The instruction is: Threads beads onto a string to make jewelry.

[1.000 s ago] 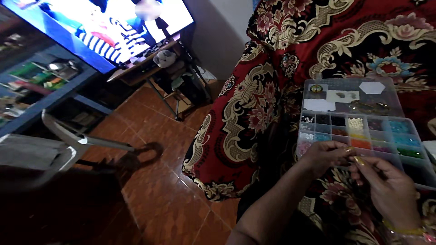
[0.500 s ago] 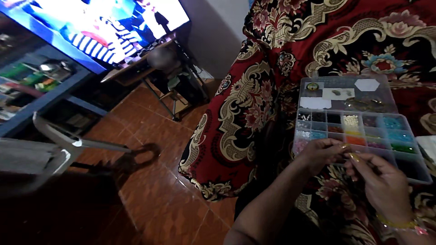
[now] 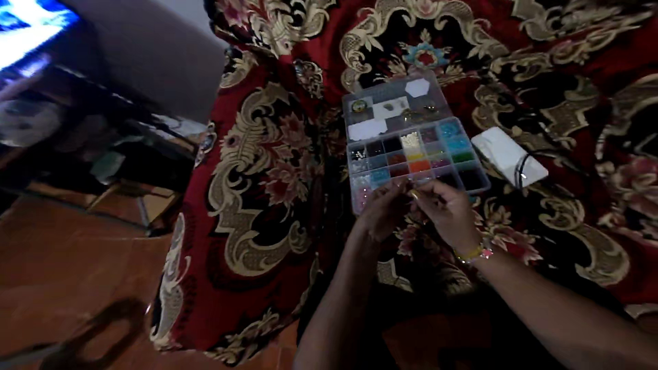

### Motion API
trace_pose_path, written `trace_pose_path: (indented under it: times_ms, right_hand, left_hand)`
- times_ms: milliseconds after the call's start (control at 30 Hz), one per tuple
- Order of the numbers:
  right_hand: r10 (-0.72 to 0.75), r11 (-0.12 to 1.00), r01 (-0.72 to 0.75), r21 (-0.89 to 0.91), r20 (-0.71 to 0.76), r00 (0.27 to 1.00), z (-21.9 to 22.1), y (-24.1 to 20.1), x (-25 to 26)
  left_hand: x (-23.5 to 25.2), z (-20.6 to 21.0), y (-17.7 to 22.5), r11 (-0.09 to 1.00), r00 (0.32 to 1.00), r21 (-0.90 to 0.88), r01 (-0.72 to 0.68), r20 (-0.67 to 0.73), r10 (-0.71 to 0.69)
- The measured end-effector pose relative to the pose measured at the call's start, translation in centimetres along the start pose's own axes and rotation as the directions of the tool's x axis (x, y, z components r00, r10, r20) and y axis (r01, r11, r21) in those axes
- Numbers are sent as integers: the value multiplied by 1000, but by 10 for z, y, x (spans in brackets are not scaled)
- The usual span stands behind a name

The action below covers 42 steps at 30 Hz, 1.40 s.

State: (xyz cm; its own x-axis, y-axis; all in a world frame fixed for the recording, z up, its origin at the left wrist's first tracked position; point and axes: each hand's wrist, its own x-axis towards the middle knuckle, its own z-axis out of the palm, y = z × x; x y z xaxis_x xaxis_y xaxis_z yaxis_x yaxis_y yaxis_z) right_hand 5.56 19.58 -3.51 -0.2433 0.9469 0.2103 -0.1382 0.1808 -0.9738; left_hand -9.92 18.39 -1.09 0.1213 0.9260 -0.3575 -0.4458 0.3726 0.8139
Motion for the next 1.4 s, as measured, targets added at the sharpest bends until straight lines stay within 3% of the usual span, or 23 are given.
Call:
trace_pose_path:
  times_ms: [533, 967, 1400]
  right_hand:
    - [92, 995, -92, 29, -29, 995, -1, -2, 1]
    - [2, 999, -2, 38, 6, 1000, 1, 1, 0]
    - [5, 999, -4, 42, -13, 1000, 1, -1, -1]
  left_hand:
    - [-2, 8, 4, 1000, 1000, -25, -6, -25, 6]
    - [-1, -1, 7, 1000, 996, -23, 1, 86, 1]
    - [-1, 2, 4, 990, 996, -126, 60, 73, -51]
